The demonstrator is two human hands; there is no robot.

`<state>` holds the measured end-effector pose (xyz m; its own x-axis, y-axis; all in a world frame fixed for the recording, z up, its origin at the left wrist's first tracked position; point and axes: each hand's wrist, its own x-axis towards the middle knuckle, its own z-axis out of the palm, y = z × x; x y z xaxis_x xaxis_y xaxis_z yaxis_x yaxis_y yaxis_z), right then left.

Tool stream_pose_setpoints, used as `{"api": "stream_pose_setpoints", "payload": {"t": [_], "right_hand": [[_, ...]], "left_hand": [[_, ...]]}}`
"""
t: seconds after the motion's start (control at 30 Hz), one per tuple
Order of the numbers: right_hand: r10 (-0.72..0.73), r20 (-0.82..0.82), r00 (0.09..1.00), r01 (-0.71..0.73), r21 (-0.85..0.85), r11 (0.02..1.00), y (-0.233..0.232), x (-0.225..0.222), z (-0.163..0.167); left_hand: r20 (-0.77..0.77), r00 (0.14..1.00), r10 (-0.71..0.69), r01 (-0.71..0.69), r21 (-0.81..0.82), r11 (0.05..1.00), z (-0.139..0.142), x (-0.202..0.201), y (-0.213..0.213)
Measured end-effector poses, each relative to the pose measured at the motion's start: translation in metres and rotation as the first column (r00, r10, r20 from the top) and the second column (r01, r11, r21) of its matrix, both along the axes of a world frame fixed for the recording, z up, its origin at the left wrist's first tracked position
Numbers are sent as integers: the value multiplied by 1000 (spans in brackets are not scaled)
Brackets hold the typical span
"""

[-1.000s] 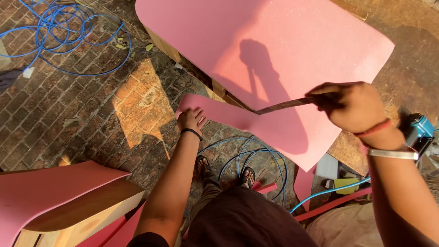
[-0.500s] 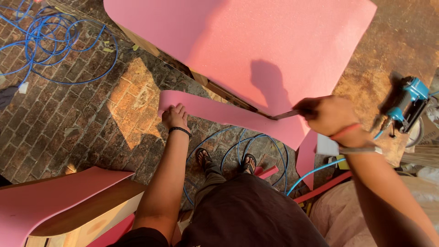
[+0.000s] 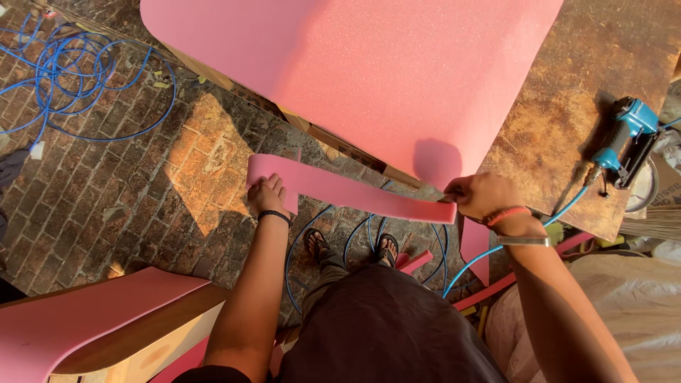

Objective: The person smooths the edge of a pink foam sheet wrapped around a curved wooden seat frame, using a flat file to shave off excess foam along the rounded edge. They then peel the foam sheet away from the frame, carry the bare wooden frame, and place it on the workbench.

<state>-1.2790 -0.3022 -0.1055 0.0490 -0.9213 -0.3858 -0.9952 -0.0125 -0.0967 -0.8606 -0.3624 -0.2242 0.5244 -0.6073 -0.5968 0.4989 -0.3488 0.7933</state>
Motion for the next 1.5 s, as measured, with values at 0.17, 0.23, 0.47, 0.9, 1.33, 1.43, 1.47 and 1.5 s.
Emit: {"api": "stream_pose_setpoints", "payload": {"t": [0.17, 0.23, 0.47, 0.9, 1.33, 1.43, 1.47, 1.5], "right_hand": [[-204, 222, 953, 200, 41, 979, 15, -29, -34], [-213, 171, 962, 190, 143, 971, 20, -32, -41], [-343, 599, 724, 277, 203, 939, 21, 11, -39], [-304, 949, -87, 299, 316, 900, -81, 193, -23], [-154, 958, -240, 537, 264, 801, -115, 299, -11], [-155, 955, -251, 630, 283, 723, -106, 270, 0], [-162, 949, -271, 638, 303, 708, -101, 256, 4], [-159, 923, -352, 648, 362, 670, -95, 242, 7]], "left_hand": [[38, 998, 57, -56, -27, 998, -4, 5, 2], [101, 994, 52, -48, -42, 998, -4, 10, 1], [41, 998, 50, -49, -19, 999, -3, 32, -2], [195, 976, 99, -132, 164, 978, -4, 160, 14], [635, 731, 250, -524, 288, 802, -45, 298, 43], [444, 894, -55, -15, 153, 988, -46, 250, 1], [423, 892, -162, 132, 99, 986, -41, 228, -12], [402, 875, -268, 275, 41, 961, -33, 205, -24]]}}
